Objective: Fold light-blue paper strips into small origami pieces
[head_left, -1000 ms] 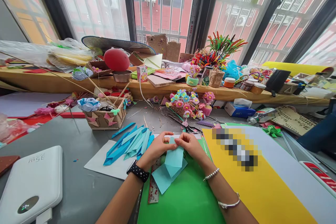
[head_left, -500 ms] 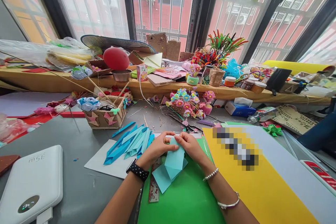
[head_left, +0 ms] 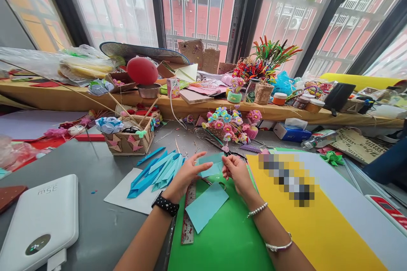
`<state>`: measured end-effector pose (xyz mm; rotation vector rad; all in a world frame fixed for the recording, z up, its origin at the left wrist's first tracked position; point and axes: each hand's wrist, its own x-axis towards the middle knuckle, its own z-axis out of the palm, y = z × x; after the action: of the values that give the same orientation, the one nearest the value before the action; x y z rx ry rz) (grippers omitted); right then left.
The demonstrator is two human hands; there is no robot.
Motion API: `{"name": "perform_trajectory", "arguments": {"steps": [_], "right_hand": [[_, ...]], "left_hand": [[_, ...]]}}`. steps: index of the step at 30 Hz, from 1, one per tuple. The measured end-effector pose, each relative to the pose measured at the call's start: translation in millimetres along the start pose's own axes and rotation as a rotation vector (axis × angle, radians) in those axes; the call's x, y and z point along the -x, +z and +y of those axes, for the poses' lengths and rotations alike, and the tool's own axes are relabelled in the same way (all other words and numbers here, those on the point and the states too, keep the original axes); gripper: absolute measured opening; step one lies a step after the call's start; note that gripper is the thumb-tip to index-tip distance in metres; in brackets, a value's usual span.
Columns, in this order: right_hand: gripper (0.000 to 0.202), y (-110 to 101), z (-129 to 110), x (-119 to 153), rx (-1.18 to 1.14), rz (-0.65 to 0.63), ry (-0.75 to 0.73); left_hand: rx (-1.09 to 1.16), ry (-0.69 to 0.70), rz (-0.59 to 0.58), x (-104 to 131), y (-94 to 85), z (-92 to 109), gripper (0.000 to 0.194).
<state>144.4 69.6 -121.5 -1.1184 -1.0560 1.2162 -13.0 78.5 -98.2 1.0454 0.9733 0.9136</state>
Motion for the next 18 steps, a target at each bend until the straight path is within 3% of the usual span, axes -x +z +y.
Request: {"name": "perform_trajectory", "arguments": {"steps": [4,7,12,18], "right_hand": [[0.034,-1,0,-2,-0.111,0.070,0.036],[0.034,-1,-2,-2,-0.176,0.080,0.067],[0.030,6,-2,2,-0.214,-0.029,0.129],[0.027,9,-5,6,-0.174,-0.153,0.179]], "left_hand": [[0.064,0.014,0.082,1,-0.5,2,0.059],[0.090,0.014,0.069,2,0.9,3,0.048],[0.035,-0.028,0.055,-2,6.2,-4,0.025],[-0.034,-0.034,0.127,-5,7.6,-9,0.022]]}}
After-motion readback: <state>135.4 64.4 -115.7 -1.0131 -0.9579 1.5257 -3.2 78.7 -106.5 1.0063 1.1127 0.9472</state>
